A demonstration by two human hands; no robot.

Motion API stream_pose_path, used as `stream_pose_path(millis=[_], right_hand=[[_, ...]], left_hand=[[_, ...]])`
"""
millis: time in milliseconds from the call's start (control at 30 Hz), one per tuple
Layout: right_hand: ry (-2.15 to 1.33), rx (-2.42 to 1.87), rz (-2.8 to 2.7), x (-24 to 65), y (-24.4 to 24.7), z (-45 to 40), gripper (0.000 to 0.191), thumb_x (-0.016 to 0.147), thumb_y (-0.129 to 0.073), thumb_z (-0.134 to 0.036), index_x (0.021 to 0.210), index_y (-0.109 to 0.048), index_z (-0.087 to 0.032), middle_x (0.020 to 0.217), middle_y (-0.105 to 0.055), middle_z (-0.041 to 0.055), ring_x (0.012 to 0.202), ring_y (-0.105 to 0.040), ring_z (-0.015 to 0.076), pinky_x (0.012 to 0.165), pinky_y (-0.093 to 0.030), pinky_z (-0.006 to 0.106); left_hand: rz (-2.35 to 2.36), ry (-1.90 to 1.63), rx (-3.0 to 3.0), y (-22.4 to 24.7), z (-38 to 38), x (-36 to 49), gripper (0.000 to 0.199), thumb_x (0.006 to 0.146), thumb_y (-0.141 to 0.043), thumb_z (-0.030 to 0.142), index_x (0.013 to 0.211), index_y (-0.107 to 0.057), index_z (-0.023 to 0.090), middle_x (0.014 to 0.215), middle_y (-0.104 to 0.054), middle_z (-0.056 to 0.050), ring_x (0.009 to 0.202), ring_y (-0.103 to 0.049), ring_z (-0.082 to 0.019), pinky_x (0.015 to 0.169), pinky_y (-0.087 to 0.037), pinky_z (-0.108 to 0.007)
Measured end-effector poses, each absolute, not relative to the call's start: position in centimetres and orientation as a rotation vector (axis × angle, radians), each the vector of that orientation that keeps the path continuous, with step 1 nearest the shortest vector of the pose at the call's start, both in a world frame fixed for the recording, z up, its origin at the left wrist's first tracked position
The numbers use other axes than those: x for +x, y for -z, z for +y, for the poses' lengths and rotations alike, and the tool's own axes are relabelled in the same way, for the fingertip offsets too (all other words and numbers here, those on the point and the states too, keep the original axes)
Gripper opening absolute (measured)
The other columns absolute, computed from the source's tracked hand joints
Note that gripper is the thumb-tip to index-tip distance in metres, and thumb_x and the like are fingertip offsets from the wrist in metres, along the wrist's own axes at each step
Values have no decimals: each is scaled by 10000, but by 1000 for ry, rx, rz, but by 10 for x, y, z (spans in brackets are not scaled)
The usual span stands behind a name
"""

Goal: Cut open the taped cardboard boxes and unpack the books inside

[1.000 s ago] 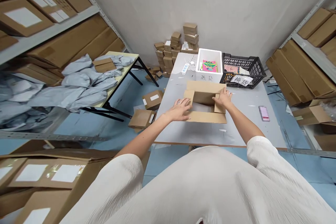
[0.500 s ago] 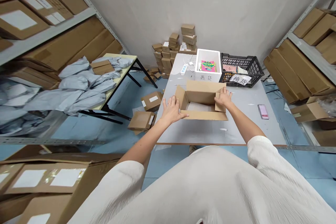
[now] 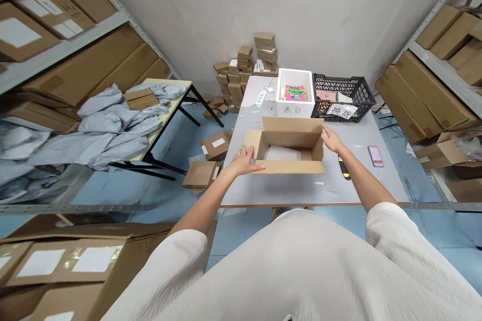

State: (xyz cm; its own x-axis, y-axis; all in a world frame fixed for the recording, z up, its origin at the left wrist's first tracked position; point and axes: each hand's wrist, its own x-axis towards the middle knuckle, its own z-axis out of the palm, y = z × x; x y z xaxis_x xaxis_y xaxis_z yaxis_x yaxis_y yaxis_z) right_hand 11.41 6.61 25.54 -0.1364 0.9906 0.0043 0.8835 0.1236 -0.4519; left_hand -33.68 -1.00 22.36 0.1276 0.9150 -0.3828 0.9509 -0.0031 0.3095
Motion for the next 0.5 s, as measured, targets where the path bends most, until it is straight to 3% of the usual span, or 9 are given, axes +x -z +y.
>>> stream_pose_path(millis=[267, 367, 500], right_hand=[[-580, -1839, -1813, 160, -245, 40, 729, 920, -411, -325, 1614, -553, -149, 1548, -666, 187, 1286, -681, 351, 1089, -561, 540], [-406, -1957, -1848, 169, -244, 31, 769, 901, -476, -317, 1649, -514, -142, 1508, -666, 215, 1247, -673, 382, 1091, -540, 587], [-101, -1956, -2185, 160, -266, 32, 596, 942, -505, -288, 1505, -681, -201, 1458, -661, 211, 1329, -559, 430, 1146, -435, 629]], left_hand=[[1808, 51, 1944, -212, -26, -336, 1375, 780, -751, 870, 1797, -168, 151, 1841, -82, -346, 1718, -137, -527, 1306, -273, -624], [1825, 47, 1938, -211, -33, -334, 1363, 797, -761, 845, 1798, -159, 143, 1840, -58, -353, 1723, -111, -524, 1316, -242, -638], [1832, 36, 1927, -211, -35, -331, 1364, 794, -782, 824, 1800, -159, 146, 1843, -60, -347, 1727, -90, -519, 1320, -229, -649]])
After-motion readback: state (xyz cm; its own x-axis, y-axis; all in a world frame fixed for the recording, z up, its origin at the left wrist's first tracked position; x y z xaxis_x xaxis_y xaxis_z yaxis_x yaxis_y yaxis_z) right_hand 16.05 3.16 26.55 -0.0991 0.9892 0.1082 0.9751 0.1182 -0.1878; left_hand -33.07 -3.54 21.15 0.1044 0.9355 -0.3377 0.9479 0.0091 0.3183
